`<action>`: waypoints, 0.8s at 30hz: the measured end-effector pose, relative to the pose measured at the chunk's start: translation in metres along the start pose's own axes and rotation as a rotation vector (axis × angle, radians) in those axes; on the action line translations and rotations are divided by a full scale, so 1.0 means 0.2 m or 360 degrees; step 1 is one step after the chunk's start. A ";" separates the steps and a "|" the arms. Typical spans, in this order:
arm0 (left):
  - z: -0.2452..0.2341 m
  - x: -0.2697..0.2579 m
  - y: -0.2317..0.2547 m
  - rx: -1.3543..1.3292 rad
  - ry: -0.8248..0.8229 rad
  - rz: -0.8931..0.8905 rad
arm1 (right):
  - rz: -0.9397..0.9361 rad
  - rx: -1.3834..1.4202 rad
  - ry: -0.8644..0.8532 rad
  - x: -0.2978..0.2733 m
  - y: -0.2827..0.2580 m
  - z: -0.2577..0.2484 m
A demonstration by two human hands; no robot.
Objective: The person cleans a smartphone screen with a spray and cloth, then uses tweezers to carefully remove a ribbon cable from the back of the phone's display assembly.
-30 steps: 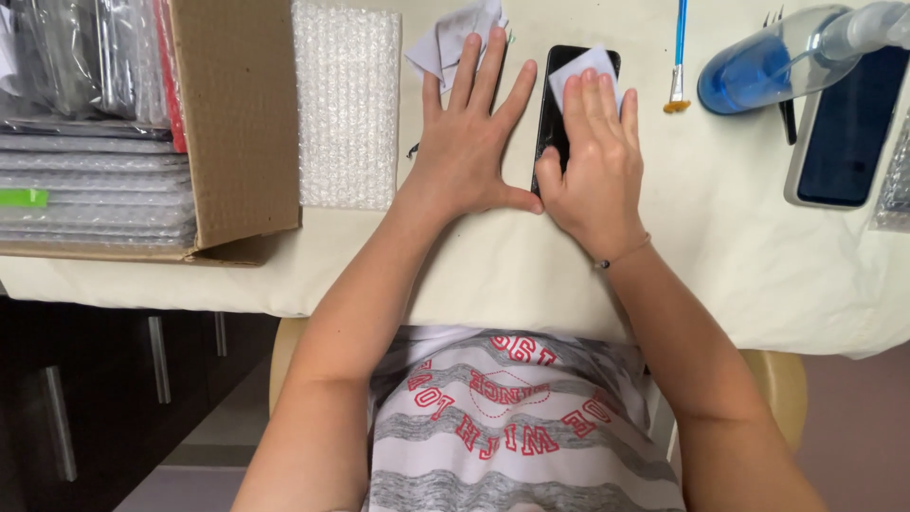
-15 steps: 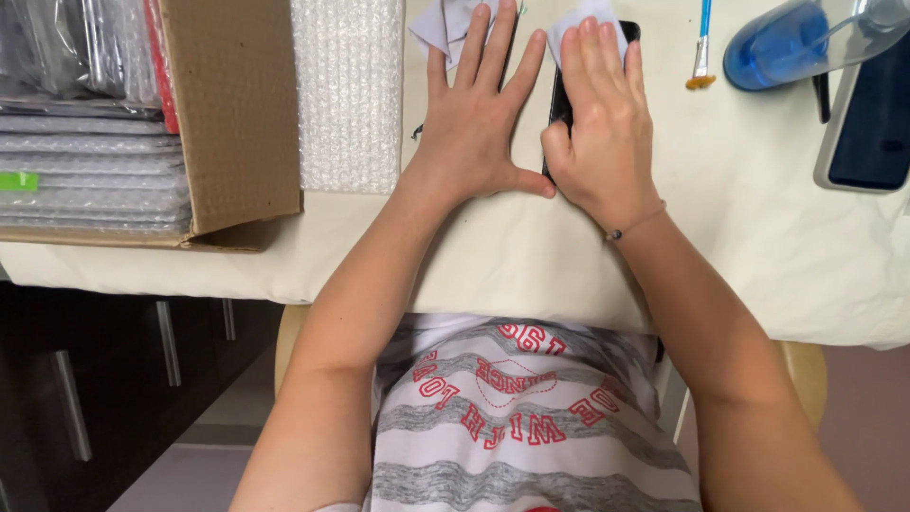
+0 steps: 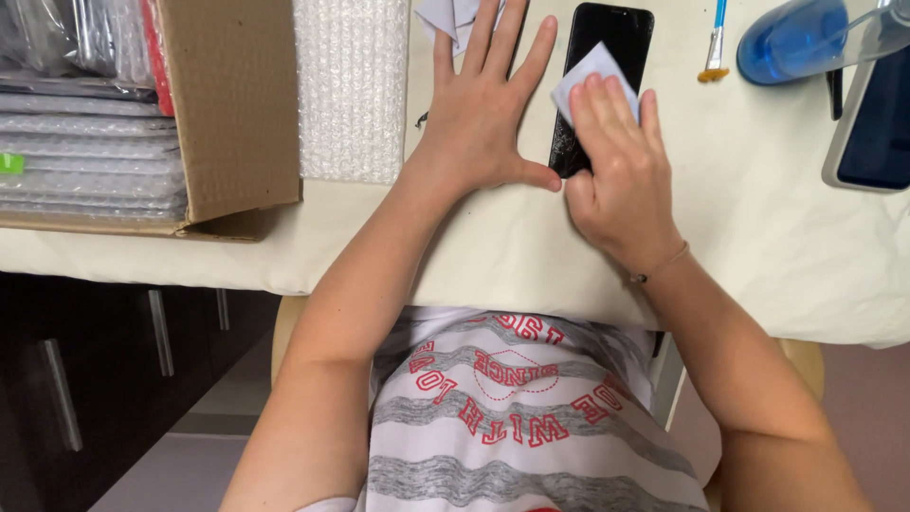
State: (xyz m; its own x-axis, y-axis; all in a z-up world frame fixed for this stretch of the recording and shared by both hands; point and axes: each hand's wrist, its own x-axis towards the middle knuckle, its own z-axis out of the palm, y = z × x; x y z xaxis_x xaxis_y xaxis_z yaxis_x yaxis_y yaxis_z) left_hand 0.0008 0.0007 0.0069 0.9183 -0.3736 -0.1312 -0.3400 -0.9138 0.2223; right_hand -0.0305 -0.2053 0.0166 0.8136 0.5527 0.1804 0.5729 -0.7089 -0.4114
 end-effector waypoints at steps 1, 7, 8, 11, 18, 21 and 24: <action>0.00 0.00 0.00 0.0017 0.0010 0.0001 | 0.0027 -0.0011 0.0007 0.03 0.04 0.00; 0.00 -0.01 0.00 0.0025 0.0009 0.0002 | 0.0033 0.0024 -0.0017 -0.03 -0.03 0.01; 0.00 -0.01 0.00 0.0065 0.0033 0.0005 | 0.0006 0.0024 -0.0049 -0.08 -0.06 0.00; -0.01 0.00 0.00 0.0074 -0.0007 0.0006 | 0.0049 -0.0007 -0.0030 -0.05 0.03 -0.01; -0.04 0.00 0.00 -0.0041 -0.0010 0.0063 | 0.0016 0.0035 -0.0026 -0.10 -0.09 0.00; -0.04 0.01 0.00 -0.0020 0.0011 0.0094 | 0.0028 0.0010 -0.0030 -0.18 -0.14 -0.02; -0.04 0.01 -0.01 -0.0040 -0.0017 0.0090 | 0.0013 -0.0037 -0.0119 -0.25 -0.15 -0.03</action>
State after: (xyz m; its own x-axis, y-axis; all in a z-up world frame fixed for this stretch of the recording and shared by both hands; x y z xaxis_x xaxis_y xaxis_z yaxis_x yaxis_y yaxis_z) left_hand 0.0046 0.0031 0.0140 0.8955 -0.4262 -0.1279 -0.3859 -0.8869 0.2540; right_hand -0.0881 -0.2150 0.0255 0.8091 0.5773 0.1093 0.5689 -0.7233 -0.3914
